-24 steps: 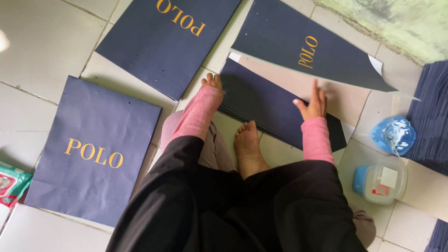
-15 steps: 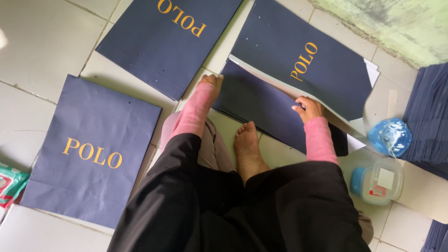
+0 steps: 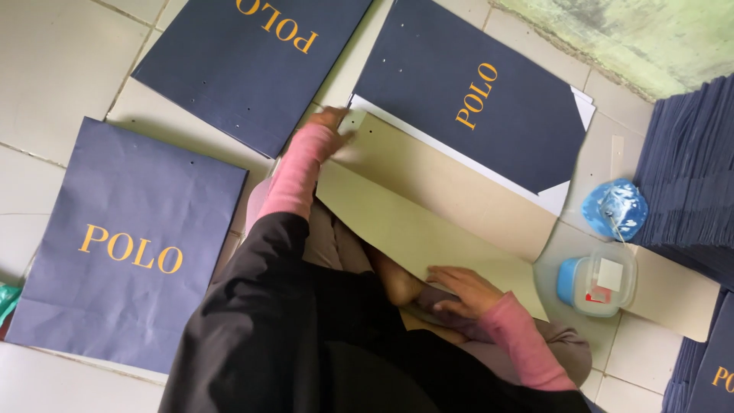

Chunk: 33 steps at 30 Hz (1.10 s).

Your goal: The person sits on the floor and assembles a paper bag by applying glue to the edges of a flat cardboard piece using a small stick. They then fold the cardboard and press the glued edges together to form the bag.

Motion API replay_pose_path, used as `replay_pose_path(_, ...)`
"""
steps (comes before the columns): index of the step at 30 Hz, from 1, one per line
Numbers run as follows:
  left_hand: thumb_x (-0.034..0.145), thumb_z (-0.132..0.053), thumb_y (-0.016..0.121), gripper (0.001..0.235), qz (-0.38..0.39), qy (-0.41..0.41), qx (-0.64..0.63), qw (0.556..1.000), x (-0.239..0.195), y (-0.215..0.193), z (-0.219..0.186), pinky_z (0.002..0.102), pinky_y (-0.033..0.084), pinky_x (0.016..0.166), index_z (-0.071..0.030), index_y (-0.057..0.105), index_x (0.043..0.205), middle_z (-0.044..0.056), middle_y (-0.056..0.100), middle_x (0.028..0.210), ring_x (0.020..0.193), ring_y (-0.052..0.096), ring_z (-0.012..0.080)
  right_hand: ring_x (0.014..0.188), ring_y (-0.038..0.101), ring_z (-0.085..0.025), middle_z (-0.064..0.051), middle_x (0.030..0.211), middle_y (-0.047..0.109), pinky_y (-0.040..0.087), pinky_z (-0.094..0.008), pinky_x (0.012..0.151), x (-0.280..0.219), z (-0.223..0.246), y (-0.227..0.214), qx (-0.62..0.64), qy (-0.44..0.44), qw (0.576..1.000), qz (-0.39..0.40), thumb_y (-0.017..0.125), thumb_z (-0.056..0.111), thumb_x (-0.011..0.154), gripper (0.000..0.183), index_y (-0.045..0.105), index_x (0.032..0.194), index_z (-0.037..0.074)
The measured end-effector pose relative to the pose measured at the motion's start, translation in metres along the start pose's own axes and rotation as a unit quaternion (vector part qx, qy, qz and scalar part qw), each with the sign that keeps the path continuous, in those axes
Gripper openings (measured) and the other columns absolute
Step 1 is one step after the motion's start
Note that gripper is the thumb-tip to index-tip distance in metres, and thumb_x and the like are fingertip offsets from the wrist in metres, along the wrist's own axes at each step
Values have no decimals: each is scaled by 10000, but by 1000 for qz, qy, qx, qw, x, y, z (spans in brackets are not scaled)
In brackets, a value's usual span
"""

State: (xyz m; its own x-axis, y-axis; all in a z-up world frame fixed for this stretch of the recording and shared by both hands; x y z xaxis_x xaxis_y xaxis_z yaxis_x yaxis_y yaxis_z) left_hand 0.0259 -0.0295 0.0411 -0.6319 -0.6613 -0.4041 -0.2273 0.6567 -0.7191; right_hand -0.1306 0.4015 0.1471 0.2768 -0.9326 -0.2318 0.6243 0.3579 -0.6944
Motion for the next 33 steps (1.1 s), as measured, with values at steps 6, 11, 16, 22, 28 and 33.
replay_pose_path(6,903,-688,584,729,287,127,359,879,-15,81,-48,675,300,1164,-638,220,1533,-86,-33,1734,1589,1,333,1222,650,-332,-91,1248,728,538,-521,999,72,-117,-45,-93,110,975,-172,749,312,914,378,709,1272,195)
replay_pose_path(11,959,-604,580,552,256,178,289,905,-44,52,-51,546,248,1258,-553,433,1488,-12,137,1732,1573,107,404,1294,573,-339,-118,1389,590,522,-483,1032,147,-223,-76,-302,100,918,-239,813,253,868,668,532,1471,199)
replay_pose_path(16,947,-668,527,491,291,160,302,894,-22,82,-42,707,332,1133,-626,463,1432,-41,-42,1737,1575,-12,408,1080,670,-189,26,1113,662,616,-344,795,156,-274,-77,-442,25,855,-272,684,369,947,391,621,1324,288)
replay_pose_path(22,934,-586,592,391,293,134,289,901,-63,35,-71,654,340,1154,-615,585,1324,-105,5,1733,1582,42,372,695,623,-105,119,735,526,543,-282,541,127,-244,-252,-659,145,697,-243,547,270,1034,98,588,946,280)
replay_pose_path(28,1005,-647,251,543,435,156,405,789,-98,-25,-95,531,120,1287,-556,375,1526,-118,-156,1733,1610,-104,236,769,586,-357,-167,918,655,427,-438,655,93,-122,-314,-507,-53,704,-495,718,-27,1006,122,798,1096,-8)
replay_pose_path(33,960,-662,402,415,302,205,401,840,-74,25,-56,500,413,1175,-604,588,1327,-125,221,1699,1550,250,343,700,568,-186,-17,691,516,515,-313,669,106,-131,-107,-666,33,658,-350,546,132,1001,219,622,805,194)
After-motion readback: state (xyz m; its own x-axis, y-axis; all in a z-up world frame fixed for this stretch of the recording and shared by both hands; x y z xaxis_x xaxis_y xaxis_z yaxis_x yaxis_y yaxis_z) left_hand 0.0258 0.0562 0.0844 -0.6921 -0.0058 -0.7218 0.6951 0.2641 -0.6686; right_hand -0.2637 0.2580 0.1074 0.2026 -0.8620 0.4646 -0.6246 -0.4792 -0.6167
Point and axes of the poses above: each hand's wrist, its own x-axis towards the middle knuckle, its own y-axis out of the palm, z = x × y, the point moved 1 cm from there along x, towards the middle knuckle
